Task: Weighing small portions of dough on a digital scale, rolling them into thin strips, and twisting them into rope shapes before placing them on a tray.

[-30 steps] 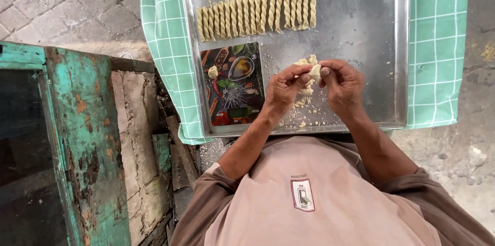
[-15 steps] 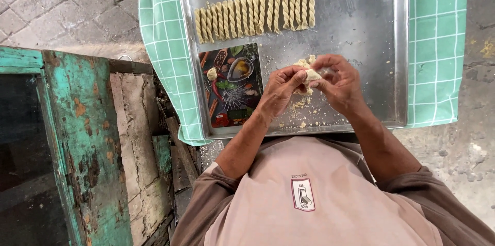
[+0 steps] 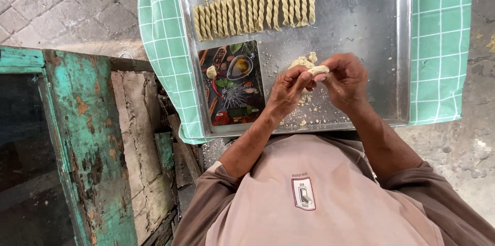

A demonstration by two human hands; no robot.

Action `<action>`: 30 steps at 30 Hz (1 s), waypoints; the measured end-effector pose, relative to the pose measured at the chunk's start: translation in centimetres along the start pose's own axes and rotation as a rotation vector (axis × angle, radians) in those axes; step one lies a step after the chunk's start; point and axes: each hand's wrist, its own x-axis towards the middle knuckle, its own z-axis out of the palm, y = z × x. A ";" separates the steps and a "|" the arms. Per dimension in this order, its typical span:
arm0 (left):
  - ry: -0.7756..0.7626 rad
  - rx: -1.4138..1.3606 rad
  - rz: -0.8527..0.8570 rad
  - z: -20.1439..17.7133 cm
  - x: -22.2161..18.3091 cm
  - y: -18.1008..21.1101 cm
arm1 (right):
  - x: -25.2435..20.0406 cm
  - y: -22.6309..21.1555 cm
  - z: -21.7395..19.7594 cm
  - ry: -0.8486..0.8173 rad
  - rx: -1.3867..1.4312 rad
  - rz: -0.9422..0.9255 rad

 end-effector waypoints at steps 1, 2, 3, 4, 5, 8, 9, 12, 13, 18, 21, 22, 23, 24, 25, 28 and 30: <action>0.020 0.090 0.043 -0.2 0.2 -0.4 | -0.4 1.1 -0.5 0.040 0.011 0.046; 0.040 0.180 0.086 -0.4 0.4 -0.9 | -0.7 2.2 -1.1 0.080 0.021 0.092; 0.039 0.180 0.085 -0.3 0.5 -1.1 | -1.2 2.6 -0.7 0.081 0.021 0.092; 0.059 0.168 0.131 -0.3 0.5 -1.3 | -1.6 3.0 -0.4 0.131 0.071 0.148; 0.078 0.156 0.176 -0.2 0.6 -1.5 | -2.0 3.4 0.0 0.183 0.121 0.204; 0.077 0.122 0.258 0.8 0.4 -0.2 | -2.1 2.3 0.2 0.166 0.113 0.229; 0.077 0.124 0.256 0.4 0.6 -0.9 | -1.9 1.5 0.4 0.167 0.114 0.231; 0.126 0.128 0.285 -0.4 1.0 -1.3 | -1.0 -1.1 0.7 0.084 0.035 0.271; 0.082 0.103 0.233 -0.3 1.0 -0.2 | -0.7 -1.8 0.8 0.054 -0.019 0.271; 0.001 0.001 0.117 0.7 0.7 1.9 | 0.0 -1.9 -0.2 -0.056 -0.149 0.273; -0.078 -0.080 0.114 0.6 0.4 1.9 | -0.2 -1.4 -0.5 -0.146 -0.065 0.335; -0.072 -0.053 0.084 0.0 0.5 1.2 | -0.9 -0.5 -0.7 -0.112 -0.031 0.375; -0.063 -0.025 0.058 -0.7 0.6 0.7 | -1.3 0.5 -0.8 -0.082 0.005 0.412; -0.058 -0.024 0.061 -0.7 0.5 0.9 | -1.2 1.2 -0.9 -0.088 0.006 0.411; -0.039 -0.022 0.039 -0.6 0.4 1.1 | -1.2 1.9 -1.1 -0.065 0.017 0.305; -0.031 0.027 0.001 -0.6 0.3 0.7 | -0.3 -0.3 -0.1 -0.090 0.008 0.096; -0.059 0.073 -0.021 -0.9 0.3 -0.3 | -0.1 -0.8 0.1 -0.122 -0.020 -0.008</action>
